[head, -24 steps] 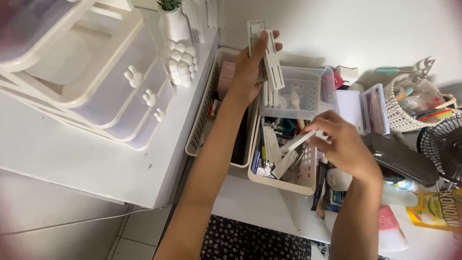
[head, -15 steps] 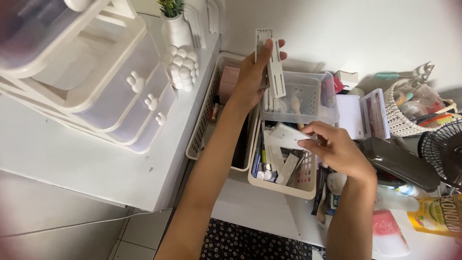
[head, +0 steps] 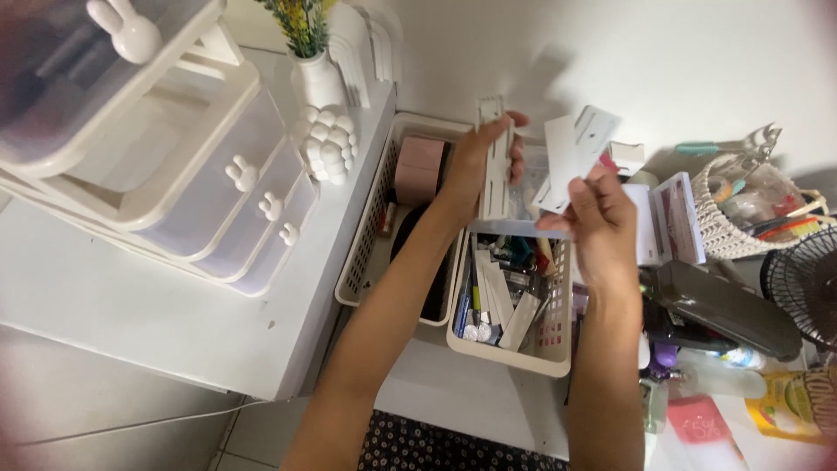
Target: The person organizes small items from a white basket into a clear plastic container with dividers. They place white rectangular objects, a black hairbrush, a blue item, and a small black box into the container, then move the container to a drawer unit. They also handle a small plastic bag containing gold-colored items.
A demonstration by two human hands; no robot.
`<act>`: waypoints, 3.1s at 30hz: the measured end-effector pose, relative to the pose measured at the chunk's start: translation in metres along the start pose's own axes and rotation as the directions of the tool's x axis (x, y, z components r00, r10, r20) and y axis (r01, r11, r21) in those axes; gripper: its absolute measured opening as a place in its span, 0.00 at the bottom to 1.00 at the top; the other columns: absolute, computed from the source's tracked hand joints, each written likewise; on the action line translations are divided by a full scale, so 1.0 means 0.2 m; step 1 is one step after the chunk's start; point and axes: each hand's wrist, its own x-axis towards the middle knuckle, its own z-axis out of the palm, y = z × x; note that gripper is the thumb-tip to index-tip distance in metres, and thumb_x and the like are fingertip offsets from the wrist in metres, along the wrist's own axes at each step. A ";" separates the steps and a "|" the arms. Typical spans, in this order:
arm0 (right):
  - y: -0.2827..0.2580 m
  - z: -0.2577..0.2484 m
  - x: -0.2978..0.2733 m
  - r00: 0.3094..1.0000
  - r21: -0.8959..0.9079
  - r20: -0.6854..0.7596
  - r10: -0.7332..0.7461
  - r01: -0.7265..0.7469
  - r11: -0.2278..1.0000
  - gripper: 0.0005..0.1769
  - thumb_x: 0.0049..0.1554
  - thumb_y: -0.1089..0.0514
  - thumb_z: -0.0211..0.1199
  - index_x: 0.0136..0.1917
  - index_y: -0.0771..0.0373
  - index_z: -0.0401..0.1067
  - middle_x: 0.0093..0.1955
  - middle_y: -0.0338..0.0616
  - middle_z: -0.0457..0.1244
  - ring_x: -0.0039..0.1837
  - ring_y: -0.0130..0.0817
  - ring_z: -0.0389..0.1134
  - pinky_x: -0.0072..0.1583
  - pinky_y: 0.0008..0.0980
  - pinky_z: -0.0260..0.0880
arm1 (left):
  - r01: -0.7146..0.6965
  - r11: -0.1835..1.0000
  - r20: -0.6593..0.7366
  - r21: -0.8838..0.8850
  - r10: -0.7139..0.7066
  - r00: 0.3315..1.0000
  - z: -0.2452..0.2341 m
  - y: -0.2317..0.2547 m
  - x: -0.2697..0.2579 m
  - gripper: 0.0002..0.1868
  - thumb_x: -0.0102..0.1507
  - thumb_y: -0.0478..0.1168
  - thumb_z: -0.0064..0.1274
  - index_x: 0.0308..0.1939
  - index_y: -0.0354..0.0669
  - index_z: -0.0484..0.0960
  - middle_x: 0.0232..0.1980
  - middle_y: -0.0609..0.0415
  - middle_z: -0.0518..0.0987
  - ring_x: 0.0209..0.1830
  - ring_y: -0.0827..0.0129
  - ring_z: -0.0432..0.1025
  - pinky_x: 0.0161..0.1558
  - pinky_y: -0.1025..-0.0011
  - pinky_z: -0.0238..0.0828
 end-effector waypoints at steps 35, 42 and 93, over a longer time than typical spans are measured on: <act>0.14 0.01 0.06 0.943 0.272 0.092 0.320 -0.332 0.903 0.10 0.61 0.61 0.64 0.54 0.66 0.70 0.41 0.39 0.59 0.35 0.29 0.68 0.42 0.31 0.82 | -0.284 0.945 0.188 0.161 0.253 0.949 0.14 0.01 -0.07 0.31 0.66 0.43 0.60 0.68 0.60 0.60 0.42 0.48 0.76 0.37 0.66 0.76 0.47 0.66 0.77; -0.04 0.07 0.01 0.961 -0.328 0.091 0.262 -0.219 0.919 0.15 0.71 0.55 0.45 0.50 0.65 0.68 0.46 0.49 0.71 0.40 0.39 0.77 0.37 0.30 0.78 | -0.268 0.956 -0.130 0.121 0.282 0.951 0.08 0.03 0.00 0.20 0.70 0.50 0.50 0.64 0.57 0.65 0.36 0.51 0.77 0.23 0.71 0.70 0.20 0.80 0.70; -0.11 -0.19 -0.12 0.999 -0.040 0.021 0.027 -0.026 0.999 0.06 0.68 0.64 0.58 0.56 0.68 0.73 0.38 0.38 0.64 0.39 0.22 0.69 0.46 0.27 0.79 | -0.103 0.995 0.022 0.015 0.103 0.994 0.04 0.06 -0.05 0.26 0.68 0.53 0.56 0.65 0.51 0.68 0.36 0.46 0.80 0.22 0.70 0.74 0.18 0.75 0.75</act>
